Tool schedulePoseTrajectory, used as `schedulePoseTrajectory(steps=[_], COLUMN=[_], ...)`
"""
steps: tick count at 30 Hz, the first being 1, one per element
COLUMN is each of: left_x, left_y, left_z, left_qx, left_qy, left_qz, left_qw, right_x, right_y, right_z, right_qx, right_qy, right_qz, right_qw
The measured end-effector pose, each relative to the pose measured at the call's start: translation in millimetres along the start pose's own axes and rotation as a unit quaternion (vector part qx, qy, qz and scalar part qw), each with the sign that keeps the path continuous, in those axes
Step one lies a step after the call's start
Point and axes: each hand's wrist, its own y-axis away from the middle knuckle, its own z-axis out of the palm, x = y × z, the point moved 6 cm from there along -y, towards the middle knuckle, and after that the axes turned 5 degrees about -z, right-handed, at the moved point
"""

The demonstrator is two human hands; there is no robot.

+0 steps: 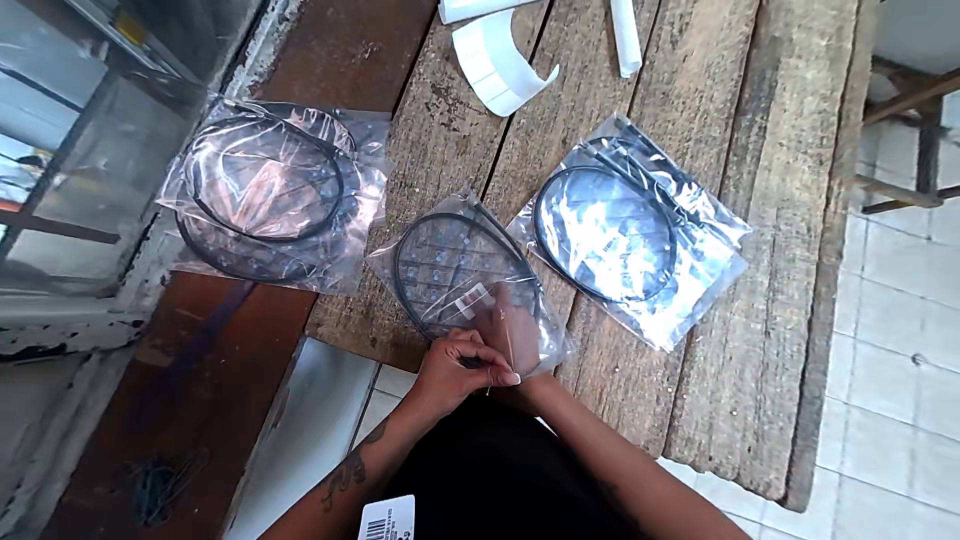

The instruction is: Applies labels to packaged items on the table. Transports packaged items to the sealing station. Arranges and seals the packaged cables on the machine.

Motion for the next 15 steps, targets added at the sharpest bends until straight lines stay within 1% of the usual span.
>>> schedulePoseTrajectory(steps=[3, 4, 5, 6, 7, 8, 9, 10, 11, 12, 13, 14, 15], left_x=[5, 11, 20, 29, 33, 30, 21, 11, 1, -5, -8, -8, -9], left_y=[-1, 0, 0, 0, -2, -6, -11, -15, -16, -17, -17, -17, -17], left_z=[-2, -8, -20, -37, -56, -73, -85, -91, -94, -94, -94, -93, -93], left_qx=[-0.035, -0.030, -0.002, 0.048, 0.096, 0.112, 0.103, 0.093, 0.093, 0.095, 0.095, 0.094, 0.098], left_qy=[-0.021, -0.050, -0.107, -0.194, -0.301, -0.416, -0.512, -0.576, -0.615, -0.632, -0.636, -0.635, -0.631], left_qz=[0.017, 0.046, 0.096, 0.154, 0.191, 0.196, 0.180, 0.161, 0.157, 0.161, 0.163, 0.163, 0.164], left_qw=[0.999, 0.997, 0.990, 0.968, 0.929, 0.881, 0.834, 0.796, 0.767, 0.752, 0.749, 0.749, 0.752], right_x=[2, 0, -2, -5, -7, -9, -11, -11, -9, -4, 4, 10, 13], right_y=[-3, -3, -4, -4, -3, -1, 2, 6, 12, 20, 29, 36, 40], right_z=[5, 4, 3, 1, 0, -1, -2, -5, -9, -13, -14, -14, -9], right_qx=[0.035, 0.035, 0.029, 0.019, 0.002, -0.008, -0.006, 0.020, 0.073, 0.124, 0.140, 0.127, 0.090], right_qy=[-0.007, -0.001, 0.008, 0.020, 0.033, 0.042, 0.043, 0.029, 0.014, 0.005, 0.014, 0.037, 0.076], right_qz=[-0.017, -0.020, -0.015, -0.002, 0.017, 0.027, 0.015, -0.026, -0.105, -0.201, -0.295, -0.378, -0.440], right_qw=[0.999, 0.999, 0.999, 1.000, 0.999, 0.999, 0.999, 0.999, 0.992, 0.972, 0.945, 0.916, 0.890])
